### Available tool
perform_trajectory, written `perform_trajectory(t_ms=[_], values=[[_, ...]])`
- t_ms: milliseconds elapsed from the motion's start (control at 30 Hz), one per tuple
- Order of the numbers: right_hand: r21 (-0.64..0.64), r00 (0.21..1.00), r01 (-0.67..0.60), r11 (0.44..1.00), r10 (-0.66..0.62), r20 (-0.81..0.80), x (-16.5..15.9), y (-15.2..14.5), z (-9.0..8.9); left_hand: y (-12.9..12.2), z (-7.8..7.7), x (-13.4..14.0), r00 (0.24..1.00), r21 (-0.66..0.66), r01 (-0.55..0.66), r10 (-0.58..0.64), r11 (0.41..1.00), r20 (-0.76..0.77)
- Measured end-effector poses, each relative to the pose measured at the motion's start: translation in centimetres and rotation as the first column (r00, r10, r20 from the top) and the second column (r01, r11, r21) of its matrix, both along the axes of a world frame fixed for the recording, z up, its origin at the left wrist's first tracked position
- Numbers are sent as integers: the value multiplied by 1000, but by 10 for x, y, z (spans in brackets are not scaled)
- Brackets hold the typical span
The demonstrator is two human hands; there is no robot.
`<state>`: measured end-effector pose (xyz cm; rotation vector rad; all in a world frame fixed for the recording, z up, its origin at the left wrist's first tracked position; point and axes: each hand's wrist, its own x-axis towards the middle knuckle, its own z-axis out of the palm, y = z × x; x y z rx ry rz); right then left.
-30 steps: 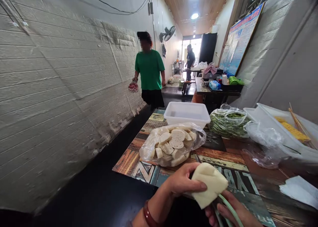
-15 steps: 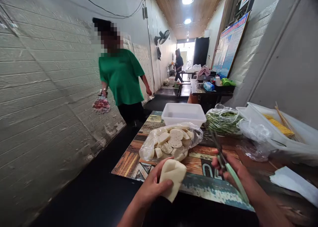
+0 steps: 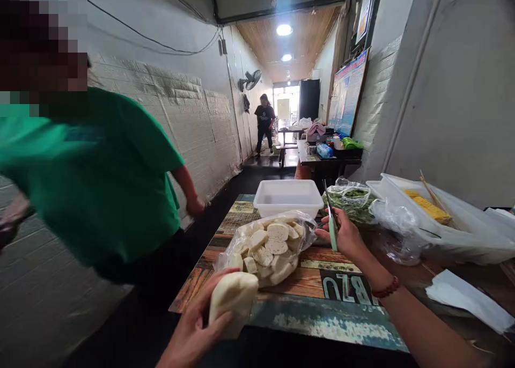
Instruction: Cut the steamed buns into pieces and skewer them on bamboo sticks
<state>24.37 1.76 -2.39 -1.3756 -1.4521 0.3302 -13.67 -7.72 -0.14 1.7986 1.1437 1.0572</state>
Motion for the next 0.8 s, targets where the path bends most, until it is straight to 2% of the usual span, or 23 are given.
perform_trajectory(t_ms=[100, 233, 433, 567, 600, 667, 733, 800], values=[[-1, 997, -8, 1000, 8, 73, -2, 10, 8, -8, 12, -17, 996, 60, -58, 62, 997, -66], [-28, 995, -63, 998, 65, 80, -6, 17, 14, -6, 19, -18, 984, 66, -44, 55, 997, -168], [-74, 993, -113, 991, 111, -33, -15, 22, 28, 13, 15, -3, 964, 35, 56, -44, 998, -263], [-91, 971, -200, 976, 185, -149, -23, 21, 35, 29, 17, -4, 968, 24, 24, -17, 999, -251], [-102, 952, -245, 964, 220, -211, -25, 19, 38, 32, 19, -5, 976, -7, 36, -37, 999, -217], [-123, 872, -369, 921, 298, -388, -28, 17, 44, 33, 23, -6, 988, -159, 105, -122, 982, -100], [-112, 742, -494, 862, 351, -571, -30, 15, 52, 29, 26, -5, 983, -351, 184, -168, 918, 74], [-75, 634, -561, 824, 370, -679, -33, 14, 60, 23, 26, -4, 963, -471, 222, -117, 854, 241]])
